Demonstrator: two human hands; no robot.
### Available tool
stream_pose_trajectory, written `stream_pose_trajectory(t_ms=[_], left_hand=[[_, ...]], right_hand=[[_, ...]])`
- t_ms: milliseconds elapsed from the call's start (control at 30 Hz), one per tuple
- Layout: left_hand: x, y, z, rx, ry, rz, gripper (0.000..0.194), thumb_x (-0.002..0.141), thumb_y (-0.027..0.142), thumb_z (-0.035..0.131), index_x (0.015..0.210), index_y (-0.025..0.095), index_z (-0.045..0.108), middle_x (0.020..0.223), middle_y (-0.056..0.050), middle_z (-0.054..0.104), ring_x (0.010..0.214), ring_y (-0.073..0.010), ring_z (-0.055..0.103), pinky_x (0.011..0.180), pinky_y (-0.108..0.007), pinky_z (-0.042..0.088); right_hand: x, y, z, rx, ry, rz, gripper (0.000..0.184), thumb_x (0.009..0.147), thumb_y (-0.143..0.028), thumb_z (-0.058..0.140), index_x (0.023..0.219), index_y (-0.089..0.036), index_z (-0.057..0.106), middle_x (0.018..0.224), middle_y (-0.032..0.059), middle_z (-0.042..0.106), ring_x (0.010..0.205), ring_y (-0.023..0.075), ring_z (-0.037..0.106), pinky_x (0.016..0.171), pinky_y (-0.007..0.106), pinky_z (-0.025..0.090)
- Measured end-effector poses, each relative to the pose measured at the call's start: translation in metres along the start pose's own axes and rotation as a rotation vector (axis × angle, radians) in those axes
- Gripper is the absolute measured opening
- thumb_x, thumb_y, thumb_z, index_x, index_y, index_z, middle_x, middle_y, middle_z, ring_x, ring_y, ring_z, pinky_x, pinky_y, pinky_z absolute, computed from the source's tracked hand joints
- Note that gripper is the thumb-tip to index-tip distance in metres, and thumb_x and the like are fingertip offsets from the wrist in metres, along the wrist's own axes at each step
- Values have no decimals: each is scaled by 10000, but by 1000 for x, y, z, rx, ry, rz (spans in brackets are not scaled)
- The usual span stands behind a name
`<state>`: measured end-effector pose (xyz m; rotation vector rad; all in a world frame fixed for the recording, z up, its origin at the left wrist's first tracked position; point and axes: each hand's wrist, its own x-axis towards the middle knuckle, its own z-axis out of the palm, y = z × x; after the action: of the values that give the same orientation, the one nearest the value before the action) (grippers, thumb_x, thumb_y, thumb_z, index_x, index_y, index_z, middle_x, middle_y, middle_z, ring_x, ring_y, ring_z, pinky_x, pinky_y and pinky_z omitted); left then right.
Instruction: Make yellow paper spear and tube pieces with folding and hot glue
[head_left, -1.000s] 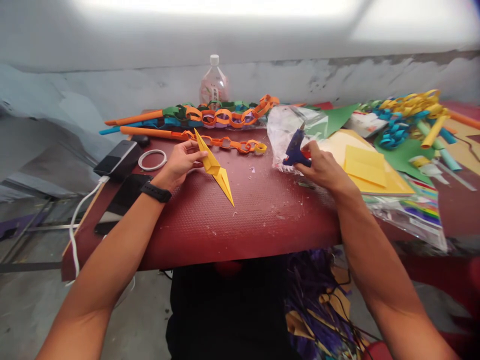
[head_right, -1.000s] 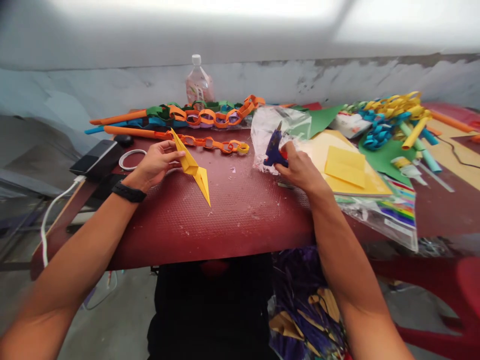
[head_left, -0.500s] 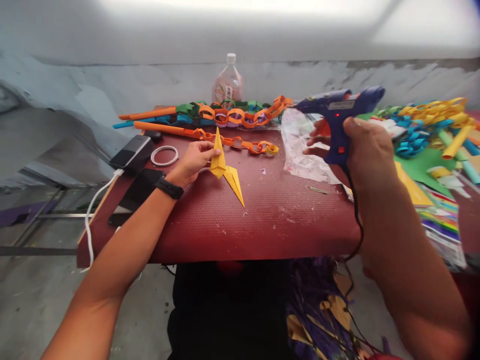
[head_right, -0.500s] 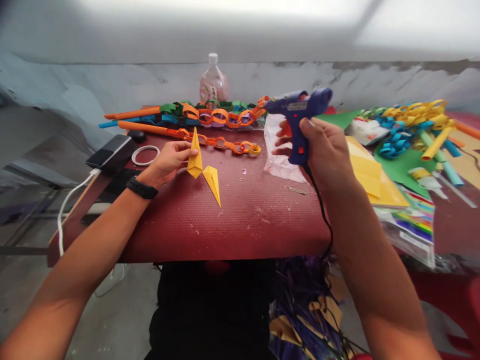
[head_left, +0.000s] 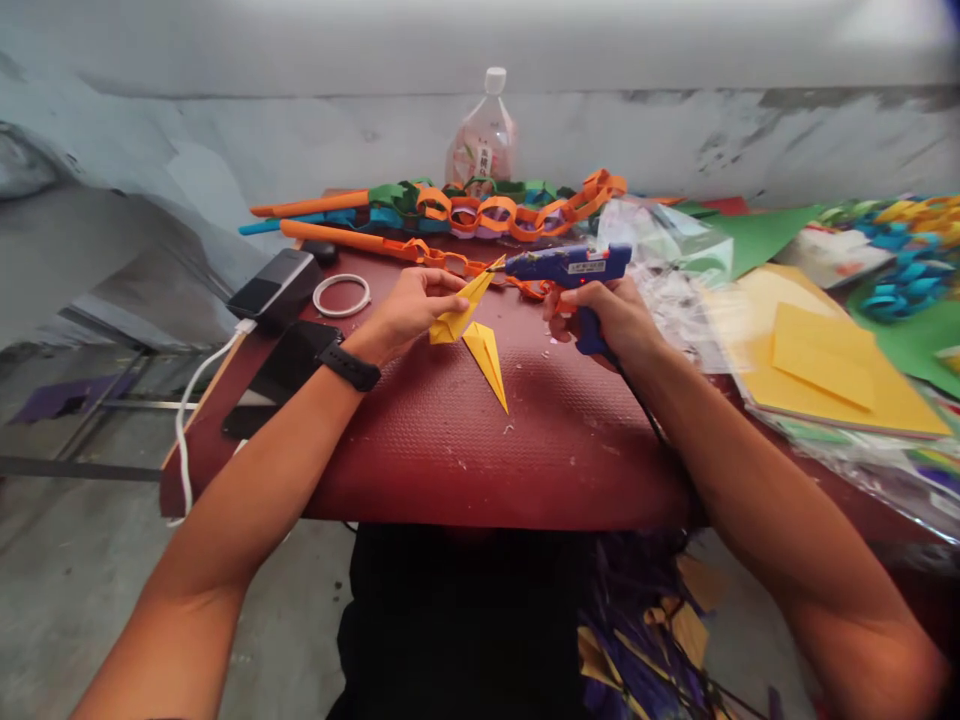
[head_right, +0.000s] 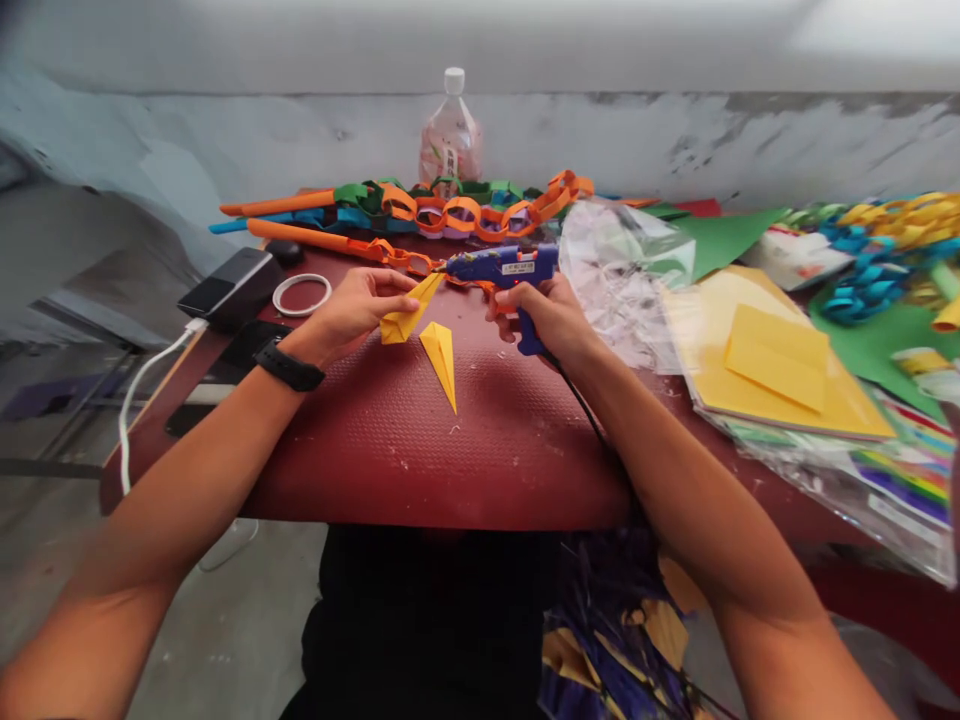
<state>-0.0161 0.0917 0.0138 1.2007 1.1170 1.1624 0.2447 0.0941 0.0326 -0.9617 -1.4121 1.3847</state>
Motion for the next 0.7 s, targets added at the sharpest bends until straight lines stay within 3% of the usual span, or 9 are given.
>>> stream_pose_trajectory(t_ms=[100, 233, 467, 700], left_hand=[[0, -2, 1, 24, 2, 13, 179, 771, 21, 846, 898, 130, 782, 877, -8, 776, 748, -96, 657, 772, -264, 531], [0, -3, 2, 36, 3, 2, 178, 810, 17, 812, 927, 142, 763, 873, -21, 772, 736, -117, 675, 761, -289, 541], [-1, -4, 1, 65, 24, 17, 349, 799, 42, 873, 1098, 158, 734, 881, -39, 748, 791, -188, 721, 821, -350, 572], [-2, -1, 2, 48, 29, 45, 332, 808, 12, 848, 1074, 156, 710, 904, -29, 787, 810, -148, 734, 821, -298, 583]], right_hand=[[-4, 6, -1, -18, -7, -33, 244, 694, -397, 849, 725, -241, 664, 666, 21, 642, 535, 112, 451, 476, 311, 320], [-6, 6, 0, -74, -4, -33, 205, 675, -350, 835, 727, -252, 662, 647, -1, 611, 546, 117, 507, 498, 312, 378], [-8, 6, 0, -233, 84, -66, 216, 717, -403, 791, 732, -287, 609, 643, -2, 574, 572, 153, 522, 535, 355, 470], [-7, 12, 0, -331, 43, -118, 281, 772, -430, 773, 682, -295, 544, 605, -6, 504, 559, 153, 467, 524, 366, 456]])
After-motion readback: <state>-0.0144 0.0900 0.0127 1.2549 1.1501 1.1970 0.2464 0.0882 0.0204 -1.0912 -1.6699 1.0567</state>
